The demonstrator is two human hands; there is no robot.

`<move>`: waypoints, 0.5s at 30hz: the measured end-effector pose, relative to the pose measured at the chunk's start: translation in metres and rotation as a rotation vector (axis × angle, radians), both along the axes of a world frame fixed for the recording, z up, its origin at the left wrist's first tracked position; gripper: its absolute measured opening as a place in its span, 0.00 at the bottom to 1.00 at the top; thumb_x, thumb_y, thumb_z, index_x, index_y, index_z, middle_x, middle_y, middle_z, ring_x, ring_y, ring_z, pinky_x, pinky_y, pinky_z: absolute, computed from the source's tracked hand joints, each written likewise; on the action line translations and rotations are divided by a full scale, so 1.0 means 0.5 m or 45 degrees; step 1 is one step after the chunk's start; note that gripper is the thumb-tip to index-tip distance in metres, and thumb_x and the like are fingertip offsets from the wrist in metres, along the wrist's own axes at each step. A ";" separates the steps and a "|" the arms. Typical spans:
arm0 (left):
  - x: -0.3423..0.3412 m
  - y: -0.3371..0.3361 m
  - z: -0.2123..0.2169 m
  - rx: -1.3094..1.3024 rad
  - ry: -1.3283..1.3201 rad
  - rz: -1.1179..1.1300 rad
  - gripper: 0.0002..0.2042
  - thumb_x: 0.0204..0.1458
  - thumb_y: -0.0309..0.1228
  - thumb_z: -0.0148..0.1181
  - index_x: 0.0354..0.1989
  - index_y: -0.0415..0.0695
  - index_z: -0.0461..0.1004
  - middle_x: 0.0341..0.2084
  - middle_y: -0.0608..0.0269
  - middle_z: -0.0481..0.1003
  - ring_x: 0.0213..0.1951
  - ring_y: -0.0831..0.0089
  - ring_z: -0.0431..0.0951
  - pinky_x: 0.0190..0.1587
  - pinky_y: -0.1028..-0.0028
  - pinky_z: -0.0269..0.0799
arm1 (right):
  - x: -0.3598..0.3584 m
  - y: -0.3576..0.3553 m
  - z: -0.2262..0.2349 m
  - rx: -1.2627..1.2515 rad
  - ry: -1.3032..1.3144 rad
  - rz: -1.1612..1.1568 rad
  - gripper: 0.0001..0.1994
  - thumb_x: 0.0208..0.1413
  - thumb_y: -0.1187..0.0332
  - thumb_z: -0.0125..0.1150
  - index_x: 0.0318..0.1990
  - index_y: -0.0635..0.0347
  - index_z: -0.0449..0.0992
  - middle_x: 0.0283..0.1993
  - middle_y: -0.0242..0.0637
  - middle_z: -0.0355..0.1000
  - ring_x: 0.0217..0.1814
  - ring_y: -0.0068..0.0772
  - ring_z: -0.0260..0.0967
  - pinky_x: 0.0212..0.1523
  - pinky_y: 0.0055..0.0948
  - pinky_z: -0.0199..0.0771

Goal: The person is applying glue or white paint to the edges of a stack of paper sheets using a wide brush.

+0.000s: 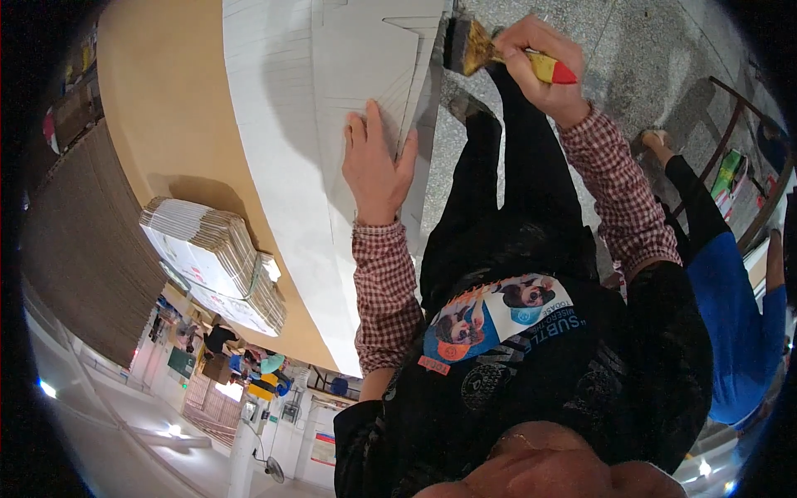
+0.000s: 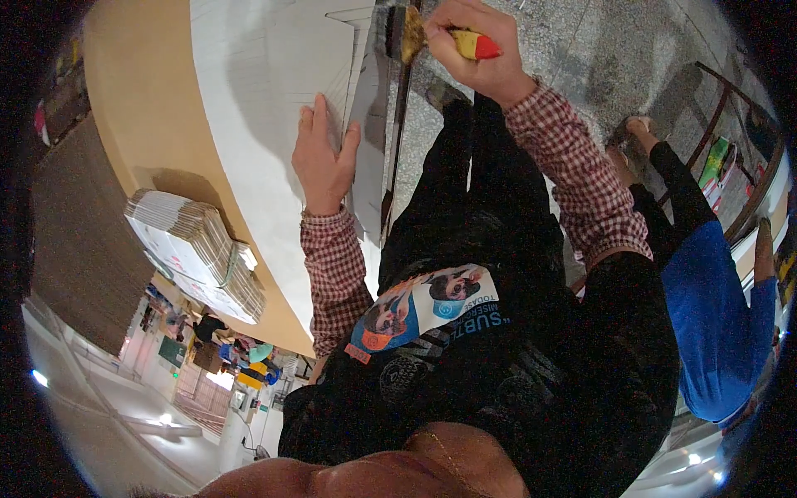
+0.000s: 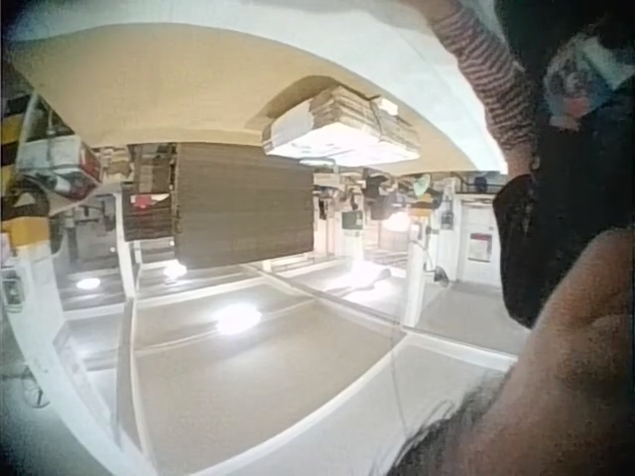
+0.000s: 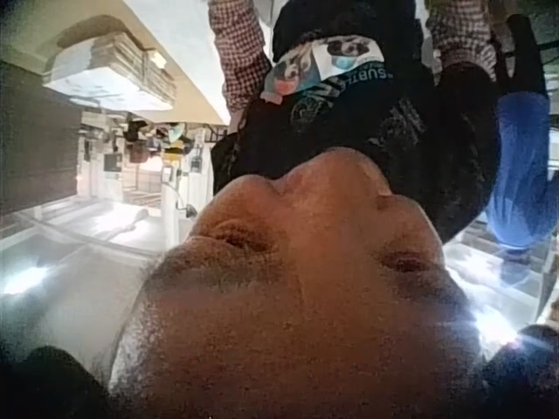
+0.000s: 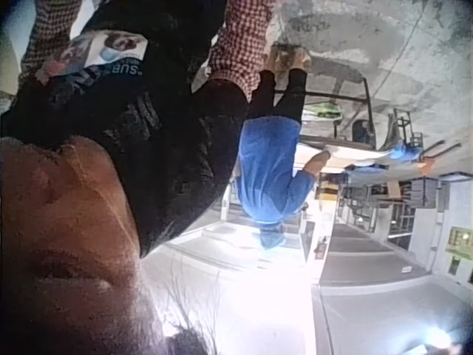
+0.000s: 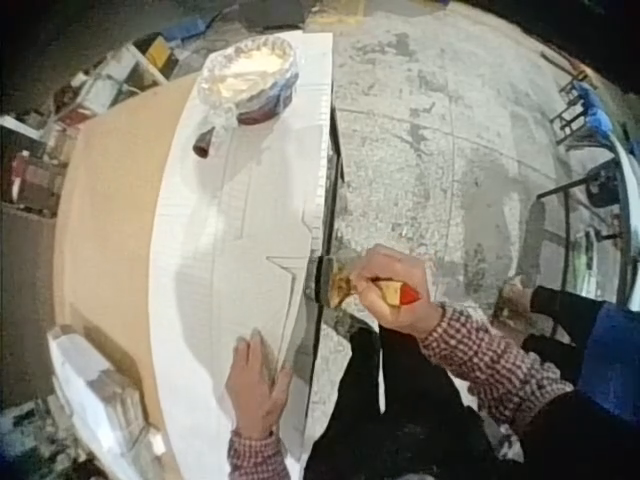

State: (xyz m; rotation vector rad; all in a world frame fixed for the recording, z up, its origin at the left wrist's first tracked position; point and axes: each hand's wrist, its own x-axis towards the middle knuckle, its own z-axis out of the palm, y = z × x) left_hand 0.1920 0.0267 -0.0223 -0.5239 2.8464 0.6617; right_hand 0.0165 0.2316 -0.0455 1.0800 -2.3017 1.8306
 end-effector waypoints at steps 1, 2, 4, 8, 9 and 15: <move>0.005 0.003 -0.004 -0.046 -0.004 0.002 0.33 0.49 0.44 0.58 0.60 0.36 0.59 0.54 0.29 0.60 0.56 0.35 0.61 0.55 0.54 0.63 | 0.007 0.004 -0.001 0.024 -0.071 0.024 0.03 0.50 0.77 0.55 0.28 0.68 0.72 0.29 0.41 0.72 0.31 0.29 0.71 0.32 0.24 0.70; 0.010 0.006 -0.009 -0.090 -0.007 0.003 0.34 0.49 0.45 0.58 0.61 0.36 0.58 0.55 0.28 0.59 0.57 0.34 0.60 0.54 0.53 0.63 | 0.013 0.010 0.000 0.020 -0.071 0.023 0.03 0.50 0.77 0.55 0.28 0.68 0.72 0.29 0.41 0.72 0.31 0.29 0.71 0.32 0.24 0.70; 0.014 0.016 -0.018 -0.147 0.019 0.030 0.35 0.48 0.45 0.58 0.61 0.37 0.58 0.55 0.29 0.60 0.57 0.36 0.60 0.56 0.54 0.61 | 0.025 0.026 0.011 -0.062 -0.066 0.008 0.04 0.50 0.78 0.53 0.28 0.69 0.73 0.30 0.42 0.72 0.30 0.27 0.70 0.31 0.23 0.68; 0.028 0.056 -0.055 -0.293 0.069 0.178 0.42 0.44 0.48 0.63 0.64 0.38 0.53 0.60 0.30 0.52 0.62 0.37 0.53 0.61 0.52 0.53 | 0.047 0.052 0.020 -0.119 -0.253 -0.132 0.03 0.49 0.77 0.55 0.27 0.67 0.74 0.29 0.37 0.72 0.28 0.26 0.68 0.29 0.22 0.68; 0.031 0.071 -0.068 -0.303 0.074 0.187 0.42 0.44 0.48 0.63 0.64 0.38 0.53 0.60 0.30 0.52 0.62 0.37 0.53 0.61 0.52 0.53 | 0.044 0.053 0.017 -0.129 -0.249 -0.123 0.03 0.49 0.77 0.55 0.27 0.67 0.74 0.29 0.37 0.72 0.28 0.26 0.68 0.29 0.22 0.68; 0.113 0.118 -0.090 -0.484 -0.129 0.508 0.51 0.37 0.49 0.69 0.67 0.41 0.45 0.64 0.32 0.39 0.66 0.37 0.40 0.64 0.49 0.41 | 0.063 0.080 -0.001 -0.124 -0.300 -0.136 0.02 0.49 0.78 0.56 0.28 0.67 0.74 0.30 0.39 0.72 0.31 0.28 0.69 0.31 0.24 0.69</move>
